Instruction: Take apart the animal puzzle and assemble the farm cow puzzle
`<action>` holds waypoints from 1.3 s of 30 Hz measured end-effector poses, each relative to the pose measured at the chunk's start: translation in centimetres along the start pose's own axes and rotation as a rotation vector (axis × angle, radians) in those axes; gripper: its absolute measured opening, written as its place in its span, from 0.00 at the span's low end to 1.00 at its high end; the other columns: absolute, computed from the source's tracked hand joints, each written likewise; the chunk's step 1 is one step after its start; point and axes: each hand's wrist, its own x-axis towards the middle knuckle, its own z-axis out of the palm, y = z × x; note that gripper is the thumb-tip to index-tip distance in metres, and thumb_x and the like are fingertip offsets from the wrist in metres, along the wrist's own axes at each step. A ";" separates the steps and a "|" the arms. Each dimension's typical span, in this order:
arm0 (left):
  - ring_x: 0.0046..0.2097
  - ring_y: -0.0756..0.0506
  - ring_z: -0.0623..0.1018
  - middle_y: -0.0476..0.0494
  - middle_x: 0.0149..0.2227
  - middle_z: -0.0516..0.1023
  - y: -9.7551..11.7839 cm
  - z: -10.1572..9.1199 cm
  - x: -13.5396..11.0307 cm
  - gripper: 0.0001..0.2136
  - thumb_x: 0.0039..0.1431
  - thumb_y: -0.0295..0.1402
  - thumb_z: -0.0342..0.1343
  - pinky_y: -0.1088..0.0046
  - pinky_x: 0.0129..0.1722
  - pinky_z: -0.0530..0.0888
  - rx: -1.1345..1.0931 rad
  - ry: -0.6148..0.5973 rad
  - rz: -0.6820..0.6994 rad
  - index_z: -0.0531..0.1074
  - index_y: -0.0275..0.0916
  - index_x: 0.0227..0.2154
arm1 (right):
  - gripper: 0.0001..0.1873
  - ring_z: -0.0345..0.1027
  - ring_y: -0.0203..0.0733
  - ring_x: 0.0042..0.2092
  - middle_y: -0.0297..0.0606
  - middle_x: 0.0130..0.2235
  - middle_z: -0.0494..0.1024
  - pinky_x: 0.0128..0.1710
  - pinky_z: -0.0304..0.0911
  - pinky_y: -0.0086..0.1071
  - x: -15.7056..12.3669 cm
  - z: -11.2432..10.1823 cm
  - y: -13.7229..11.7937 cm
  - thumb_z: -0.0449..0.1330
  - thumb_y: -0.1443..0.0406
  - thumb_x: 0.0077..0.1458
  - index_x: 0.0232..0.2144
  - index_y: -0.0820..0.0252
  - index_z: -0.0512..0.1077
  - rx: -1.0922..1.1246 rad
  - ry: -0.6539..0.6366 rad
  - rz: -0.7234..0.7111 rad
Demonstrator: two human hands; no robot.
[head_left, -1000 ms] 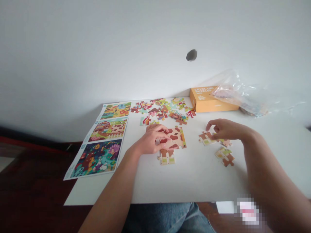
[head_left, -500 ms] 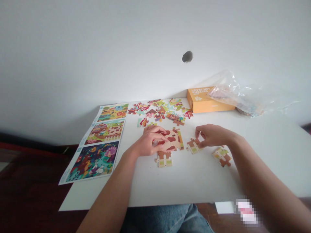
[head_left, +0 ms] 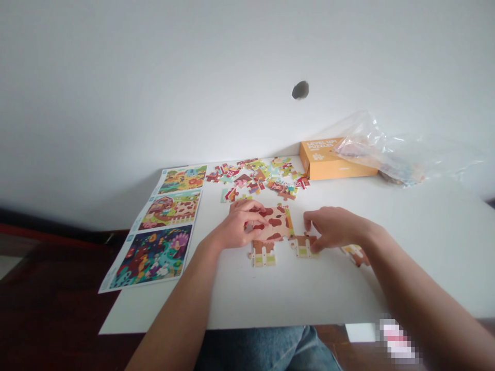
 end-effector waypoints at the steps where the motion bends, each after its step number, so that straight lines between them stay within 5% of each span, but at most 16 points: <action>1: 0.54 0.40 0.70 0.45 0.51 0.72 0.0 0.0 0.0 0.10 0.54 0.29 0.59 0.56 0.60 0.60 0.002 0.006 -0.003 0.80 0.46 0.38 | 0.24 0.71 0.48 0.39 0.38 0.38 0.78 0.31 0.55 0.32 0.1 0.0 0.2 0.67 0.53 0.41 0.42 0.51 0.73 0.014 0.007 0.014; 14: 0.53 0.40 0.72 0.45 0.49 0.74 0.1 0.0 0.0 0.10 0.54 0.29 0.59 0.56 0.59 0.61 0.002 0.012 0.015 0.81 0.46 0.38 | 0.14 0.69 0.44 0.37 0.39 0.37 0.79 0.30 0.52 0.32 2.1 1.0 2.6 0.57 0.53 0.56 0.39 0.52 0.73 0.085 0.296 0.267; 19: 0.50 0.43 0.73 0.44 0.46 0.75 -1.3 0.8 0.2 0.09 0.58 0.31 0.56 0.59 0.56 0.65 0.092 0.253 -0.112 0.80 0.44 0.38 | 0.11 0.69 0.42 0.35 0.35 0.34 0.79 0.30 0.51 0.31 1.6 0.2 2.6 0.56 0.58 0.56 0.40 0.50 0.73 0.090 0.419 0.281; 22: 0.49 0.43 0.73 0.44 0.45 0.75 -2.3 1.1 0.3 0.09 0.57 0.29 0.56 0.60 0.54 0.68 0.166 0.379 -0.209 0.80 0.43 0.37 | 0.12 0.70 0.43 0.35 0.36 0.33 0.79 0.30 0.53 0.32 0.3 -0.8 4.2 0.57 0.57 0.55 0.40 0.52 0.73 0.098 0.530 0.412; 29: 0.46 0.44 0.74 0.44 0.42 0.75 -3.0 1.4 0.4 0.09 0.57 0.29 0.55 0.62 0.52 0.70 0.189 0.417 -0.243 0.80 0.43 0.37 | 0.31 0.71 0.50 0.43 0.45 0.43 0.77 0.35 0.61 0.34 -2.3 -0.3 7.9 0.69 0.52 0.36 0.44 0.58 0.72 0.161 0.163 0.510; 35: 0.46 0.44 0.74 0.44 0.42 0.75 -3.1 1.5 0.4 0.09 0.57 0.29 0.55 0.62 0.52 0.71 0.159 0.379 -0.206 0.80 0.42 0.36 | 0.21 0.72 0.49 0.43 0.44 0.41 0.77 0.35 0.61 0.33 -0.5 -0.1 6.0 0.66 0.56 0.42 0.39 0.58 0.71 0.172 0.146 0.488; 39: 0.46 0.44 0.74 0.44 0.42 0.75 -3.1 1.5 0.4 0.09 0.57 0.30 0.55 0.62 0.51 0.72 0.142 0.382 -0.203 0.80 0.42 0.36 | 0.25 0.72 0.49 0.42 0.45 0.41 0.78 0.35 0.61 0.33 0.1 -0.1 5.3 0.67 0.56 0.42 0.43 0.59 0.72 0.177 0.216 0.467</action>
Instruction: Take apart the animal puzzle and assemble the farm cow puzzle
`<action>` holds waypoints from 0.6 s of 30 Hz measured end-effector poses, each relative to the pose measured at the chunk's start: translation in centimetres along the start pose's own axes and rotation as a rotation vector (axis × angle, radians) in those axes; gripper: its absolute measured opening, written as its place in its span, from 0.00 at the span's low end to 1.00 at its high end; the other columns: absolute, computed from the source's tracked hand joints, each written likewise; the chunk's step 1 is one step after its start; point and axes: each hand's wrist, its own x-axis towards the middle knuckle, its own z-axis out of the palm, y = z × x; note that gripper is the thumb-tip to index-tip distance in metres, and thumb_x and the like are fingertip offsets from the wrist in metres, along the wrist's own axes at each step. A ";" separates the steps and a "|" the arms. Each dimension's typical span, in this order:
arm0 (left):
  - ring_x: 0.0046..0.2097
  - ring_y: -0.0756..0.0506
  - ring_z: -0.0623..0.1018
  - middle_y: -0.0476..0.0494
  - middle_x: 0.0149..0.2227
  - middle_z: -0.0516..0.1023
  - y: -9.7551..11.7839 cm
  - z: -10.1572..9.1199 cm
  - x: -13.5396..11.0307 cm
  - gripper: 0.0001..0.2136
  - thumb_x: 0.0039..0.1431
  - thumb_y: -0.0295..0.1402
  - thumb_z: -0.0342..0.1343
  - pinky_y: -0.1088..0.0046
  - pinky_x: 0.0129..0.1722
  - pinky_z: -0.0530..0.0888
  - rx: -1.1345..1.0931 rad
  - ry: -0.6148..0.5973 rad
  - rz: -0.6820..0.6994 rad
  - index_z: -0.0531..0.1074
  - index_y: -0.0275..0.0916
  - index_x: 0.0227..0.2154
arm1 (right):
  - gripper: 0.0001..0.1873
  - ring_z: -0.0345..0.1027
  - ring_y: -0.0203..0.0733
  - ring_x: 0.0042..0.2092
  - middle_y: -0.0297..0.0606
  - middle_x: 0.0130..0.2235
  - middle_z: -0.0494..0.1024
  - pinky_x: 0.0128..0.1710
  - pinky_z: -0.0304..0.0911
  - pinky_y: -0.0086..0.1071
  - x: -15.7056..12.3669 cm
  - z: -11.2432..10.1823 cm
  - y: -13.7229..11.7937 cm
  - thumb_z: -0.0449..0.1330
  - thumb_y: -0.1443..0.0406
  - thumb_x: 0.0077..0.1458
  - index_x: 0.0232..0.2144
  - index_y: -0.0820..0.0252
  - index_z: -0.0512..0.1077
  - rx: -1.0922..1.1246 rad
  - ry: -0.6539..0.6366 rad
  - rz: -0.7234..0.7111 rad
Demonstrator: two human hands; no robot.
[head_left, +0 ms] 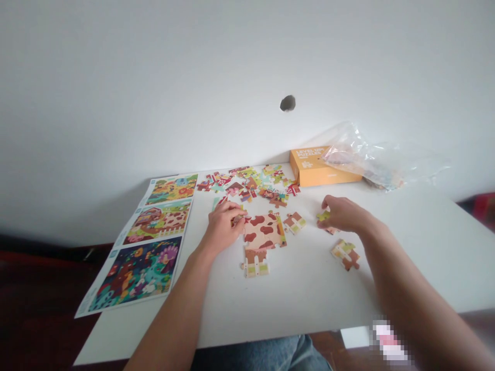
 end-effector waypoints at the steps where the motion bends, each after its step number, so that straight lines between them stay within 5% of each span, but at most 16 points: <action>1: 0.46 0.44 0.74 0.44 0.42 0.75 0.0 0.0 0.0 0.09 0.57 0.30 0.55 0.62 0.51 0.72 0.001 0.003 0.000 0.80 0.42 0.36 | 0.25 0.72 0.49 0.41 0.45 0.40 0.78 0.35 0.61 0.33 0.1 0.0 -0.1 0.67 0.55 0.42 0.43 0.59 0.72 0.002 0.015 -0.003; 6: 0.45 0.44 0.75 0.44 0.41 0.75 0.2 -0.2 0.1 0.09 0.58 0.29 0.55 0.62 0.51 0.72 -0.018 0.020 0.023 0.80 0.42 0.37 | 0.10 0.72 0.45 0.35 0.42 0.31 0.79 0.32 0.59 0.32 0.3 -0.3 -0.4 0.62 0.58 0.49 0.28 0.59 0.76 0.064 0.094 -0.065; 12: 0.46 0.43 0.76 0.43 0.40 0.78 1.4 -0.8 0.3 0.09 0.61 0.32 0.54 0.63 0.50 0.72 -0.137 0.062 0.077 0.78 0.41 0.40 | 0.16 0.67 0.37 0.27 0.36 0.25 0.77 0.27 0.57 0.29 0.4 0.7 -2.8 0.60 0.54 0.52 0.27 0.61 0.75 0.619 0.270 -0.143; 18: 0.42 0.45 0.78 0.43 0.41 0.80 2.7 -1.0 -0.3 0.14 0.61 0.37 0.57 0.66 0.47 0.74 -0.358 -0.092 0.096 0.75 0.41 0.49 | 0.22 0.59 0.32 0.18 0.30 0.19 0.71 0.19 0.56 0.27 0.1 4.7 -7.3 0.63 0.47 0.49 0.29 0.61 0.72 1.117 -0.025 -0.364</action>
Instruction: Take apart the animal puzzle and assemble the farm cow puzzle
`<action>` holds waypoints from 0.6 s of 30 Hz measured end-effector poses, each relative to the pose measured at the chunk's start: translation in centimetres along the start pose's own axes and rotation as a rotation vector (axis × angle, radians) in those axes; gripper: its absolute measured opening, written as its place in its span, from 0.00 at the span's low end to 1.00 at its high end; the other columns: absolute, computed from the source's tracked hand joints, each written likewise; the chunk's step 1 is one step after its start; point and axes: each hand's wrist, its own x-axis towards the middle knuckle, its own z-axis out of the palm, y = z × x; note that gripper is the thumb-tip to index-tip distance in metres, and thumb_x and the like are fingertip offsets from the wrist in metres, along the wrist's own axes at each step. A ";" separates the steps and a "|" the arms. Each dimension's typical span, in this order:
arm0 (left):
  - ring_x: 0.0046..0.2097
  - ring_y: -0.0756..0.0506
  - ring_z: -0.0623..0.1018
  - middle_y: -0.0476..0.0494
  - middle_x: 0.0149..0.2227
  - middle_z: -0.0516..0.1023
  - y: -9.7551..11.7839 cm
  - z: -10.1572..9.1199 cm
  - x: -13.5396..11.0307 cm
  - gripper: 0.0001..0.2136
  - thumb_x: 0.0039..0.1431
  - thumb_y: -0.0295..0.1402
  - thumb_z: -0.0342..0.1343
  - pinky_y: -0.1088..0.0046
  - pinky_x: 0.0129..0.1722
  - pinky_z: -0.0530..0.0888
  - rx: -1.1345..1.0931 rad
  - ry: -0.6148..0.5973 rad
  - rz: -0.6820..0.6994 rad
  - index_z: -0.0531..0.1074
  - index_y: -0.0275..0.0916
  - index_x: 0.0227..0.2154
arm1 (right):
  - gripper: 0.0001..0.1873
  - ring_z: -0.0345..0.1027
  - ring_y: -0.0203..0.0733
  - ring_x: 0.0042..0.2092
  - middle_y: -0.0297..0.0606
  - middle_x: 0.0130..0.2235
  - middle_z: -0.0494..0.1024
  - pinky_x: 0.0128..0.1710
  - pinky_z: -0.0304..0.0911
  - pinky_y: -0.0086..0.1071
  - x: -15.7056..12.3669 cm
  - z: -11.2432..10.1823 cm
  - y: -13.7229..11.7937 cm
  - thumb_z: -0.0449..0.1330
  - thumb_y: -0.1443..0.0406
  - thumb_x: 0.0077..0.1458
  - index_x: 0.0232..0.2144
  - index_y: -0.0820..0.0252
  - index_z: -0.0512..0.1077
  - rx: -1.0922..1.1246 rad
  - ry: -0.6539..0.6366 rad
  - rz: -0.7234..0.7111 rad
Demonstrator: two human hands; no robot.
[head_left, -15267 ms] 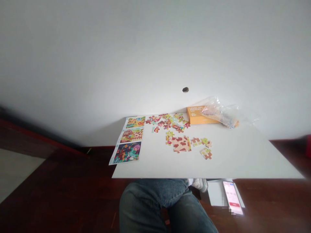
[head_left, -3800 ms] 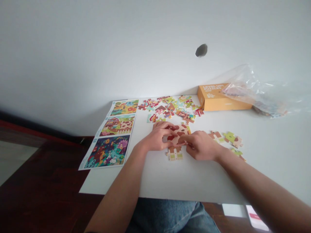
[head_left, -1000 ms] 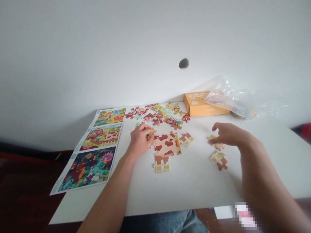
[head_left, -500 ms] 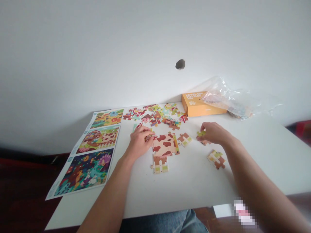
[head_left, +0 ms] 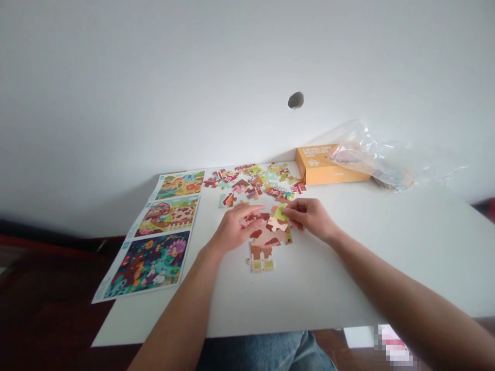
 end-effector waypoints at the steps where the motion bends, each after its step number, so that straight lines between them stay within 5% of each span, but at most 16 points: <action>1: 0.42 0.44 0.78 0.42 0.42 0.80 0.2 0.1 -0.1 0.16 0.61 0.38 0.57 0.67 0.45 0.74 -0.041 -0.030 -0.026 0.74 0.41 0.51 | 0.22 0.61 0.32 0.19 0.31 0.20 0.72 0.19 0.58 0.27 0.0 0.8 0.1 0.64 0.47 0.49 0.29 0.61 0.71 0.043 -0.027 -0.002; 6: 0.35 0.46 0.79 0.42 0.39 0.80 0.4 0.2 -0.4 0.19 0.62 0.38 0.55 0.73 0.34 0.75 -0.229 -0.081 -0.147 0.71 0.38 0.54 | 0.18 0.66 0.34 0.22 0.34 0.25 0.76 0.22 0.61 0.28 -0.5 2.6 0.0 0.64 0.51 0.51 0.31 0.60 0.71 0.075 -0.075 -0.037; 14: 0.28 0.49 0.74 0.45 0.31 0.80 -0.8 -1.2 -0.2 0.13 0.59 0.34 0.54 0.76 0.26 0.68 -0.236 0.177 -0.252 0.80 0.36 0.41 | 0.09 0.63 0.34 0.26 0.32 0.26 0.74 0.28 0.58 0.27 -1.0 1.8 0.1 0.56 0.61 0.58 0.35 0.60 0.73 -0.445 0.074 -0.278; 18: 0.27 0.49 0.75 0.45 0.29 0.82 -1.2 -1.5 -0.1 0.12 0.56 0.31 0.53 0.75 0.26 0.67 -0.090 0.083 -0.351 0.82 0.35 0.35 | 0.09 0.63 0.33 0.26 0.32 0.26 0.74 0.28 0.57 0.27 -0.8 1.8 0.4 0.56 0.64 0.57 0.37 0.60 0.74 -0.517 0.063 -0.312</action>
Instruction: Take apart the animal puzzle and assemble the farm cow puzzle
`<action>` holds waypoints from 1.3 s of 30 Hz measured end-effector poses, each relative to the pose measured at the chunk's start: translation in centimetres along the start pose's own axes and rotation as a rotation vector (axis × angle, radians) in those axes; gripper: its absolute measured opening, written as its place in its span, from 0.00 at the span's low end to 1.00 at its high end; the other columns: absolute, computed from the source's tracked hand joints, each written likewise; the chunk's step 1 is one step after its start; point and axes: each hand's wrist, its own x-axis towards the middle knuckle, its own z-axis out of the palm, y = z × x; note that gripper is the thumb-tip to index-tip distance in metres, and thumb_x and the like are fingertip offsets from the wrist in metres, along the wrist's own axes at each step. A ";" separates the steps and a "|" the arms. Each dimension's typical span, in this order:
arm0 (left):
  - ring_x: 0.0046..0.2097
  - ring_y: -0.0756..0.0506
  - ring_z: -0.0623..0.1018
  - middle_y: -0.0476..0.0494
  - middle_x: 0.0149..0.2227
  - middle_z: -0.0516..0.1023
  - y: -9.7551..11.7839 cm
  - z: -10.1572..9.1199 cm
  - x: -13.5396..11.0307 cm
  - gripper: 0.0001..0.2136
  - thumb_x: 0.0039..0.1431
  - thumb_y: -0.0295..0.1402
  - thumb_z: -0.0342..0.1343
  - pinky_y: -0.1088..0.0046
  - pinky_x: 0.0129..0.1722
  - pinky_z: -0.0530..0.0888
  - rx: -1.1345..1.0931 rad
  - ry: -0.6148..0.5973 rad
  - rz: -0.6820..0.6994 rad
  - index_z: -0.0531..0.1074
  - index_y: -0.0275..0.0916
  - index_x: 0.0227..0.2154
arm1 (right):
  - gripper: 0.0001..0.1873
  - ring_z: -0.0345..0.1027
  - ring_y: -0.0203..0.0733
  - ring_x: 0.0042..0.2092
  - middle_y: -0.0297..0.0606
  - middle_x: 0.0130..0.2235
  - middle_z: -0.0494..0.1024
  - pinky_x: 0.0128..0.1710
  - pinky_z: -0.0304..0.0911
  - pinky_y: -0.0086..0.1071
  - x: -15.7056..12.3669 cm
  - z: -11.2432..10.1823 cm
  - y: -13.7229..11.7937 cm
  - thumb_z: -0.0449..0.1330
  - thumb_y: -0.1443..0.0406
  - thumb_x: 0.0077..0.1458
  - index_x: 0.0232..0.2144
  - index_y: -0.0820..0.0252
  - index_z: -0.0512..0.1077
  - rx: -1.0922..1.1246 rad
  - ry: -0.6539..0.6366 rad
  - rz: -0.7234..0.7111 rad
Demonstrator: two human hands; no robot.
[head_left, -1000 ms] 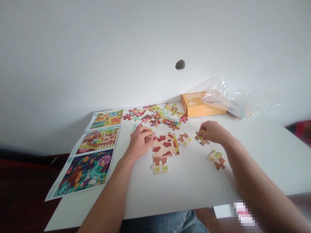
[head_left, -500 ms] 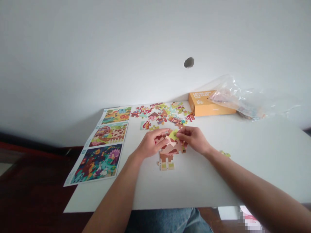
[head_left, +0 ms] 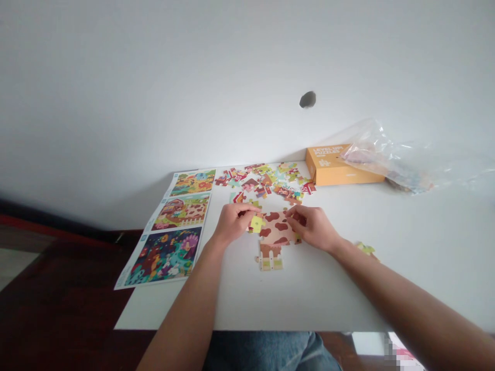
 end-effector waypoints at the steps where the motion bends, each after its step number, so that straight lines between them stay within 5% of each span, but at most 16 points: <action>1: 0.27 0.48 0.75 0.45 0.30 0.82 -0.1 -0.2 0.0 0.12 0.55 0.31 0.53 0.75 0.26 0.67 0.049 -0.030 -0.006 0.82 0.36 0.35 | 0.08 0.63 0.33 0.26 0.32 0.26 0.74 0.28 0.57 0.27 0.0 0.1 0.0 0.56 0.64 0.57 0.36 0.60 0.74 -0.011 -0.007 -0.006; 7: 0.28 0.49 0.73 0.44 0.34 0.82 -0.1 -1.7 -0.6 0.12 0.55 0.32 0.54 0.76 0.27 0.66 0.122 -0.181 0.032 0.82 0.37 0.36 | 0.06 0.61 0.32 0.24 0.30 0.23 0.73 0.27 0.55 0.26 -0.1 0.2 0.0 0.57 0.64 0.57 0.31 0.58 0.73 -0.045 -0.074 -0.032; 12: 0.24 0.53 0.65 0.49 0.25 0.74 0.0 -2.5 -1.0 0.15 0.54 0.30 0.55 0.78 0.24 0.59 0.007 -0.253 0.030 0.79 0.34 0.44 | 0.06 0.62 0.32 0.24 0.30 0.22 0.73 0.27 0.54 0.26 -0.1 0.3 -0.2 0.57 0.64 0.58 0.30 0.58 0.72 -0.039 -0.109 -0.030; 20: 0.23 0.54 0.70 0.42 0.35 0.79 1.1 -1.4 -1.0 0.20 0.55 0.34 0.61 0.79 0.21 0.65 -0.356 -0.213 -0.016 0.75 0.35 0.51 | 0.08 0.61 0.31 0.25 0.31 0.25 0.74 0.28 0.54 0.26 -0.5 -0.2 -1.1 0.58 0.61 0.59 0.33 0.59 0.74 -0.018 -0.158 -0.121; 23: 0.19 0.54 0.70 0.45 0.28 0.79 1.4 -0.3 -0.9 0.16 0.55 0.34 0.63 0.79 0.20 0.66 -0.402 -0.180 -0.031 0.78 0.34 0.46 | 0.11 0.60 0.31 0.26 0.31 0.26 0.72 0.28 0.52 0.26 -0.7 0.1 -1.6 0.62 0.58 0.56 0.30 0.60 0.72 -0.022 -0.234 -0.228; 28: 0.16 0.52 0.72 0.45 0.24 0.78 1.5 0.5 -0.9 0.13 0.53 0.37 0.65 0.78 0.17 0.64 -0.451 -0.209 -0.039 0.79 0.32 0.36 | 0.13 0.56 0.31 0.25 0.31 0.25 0.69 0.27 0.51 0.27 -0.6 1.0 -1.7 0.56 0.59 0.62 0.28 0.60 0.70 0.011 -0.096 -0.221; 35: 0.16 0.53 0.73 0.45 0.25 0.78 2.0 0.2 -1.1 0.13 0.55 0.40 0.63 0.81 0.15 0.62 -0.433 -0.298 -0.067 0.77 0.32 0.29 | 0.13 0.57 0.31 0.24 0.31 0.25 0.72 0.26 0.53 0.27 -0.7 0.3 -2.0 0.54 0.57 0.63 0.32 0.59 0.71 0.175 0.068 -0.023; 39: 0.14 0.53 0.70 0.49 0.22 0.75 2.1 0.2 -1.2 0.17 0.59 0.44 0.59 0.81 0.13 0.61 -0.453 -0.213 -0.049 0.76 0.33 0.38 | 0.13 0.57 0.31 0.23 0.30 0.22 0.69 0.26 0.53 0.27 -1.0 0.2 -2.2 0.56 0.58 0.62 0.29 0.60 0.71 0.129 0.025 -0.053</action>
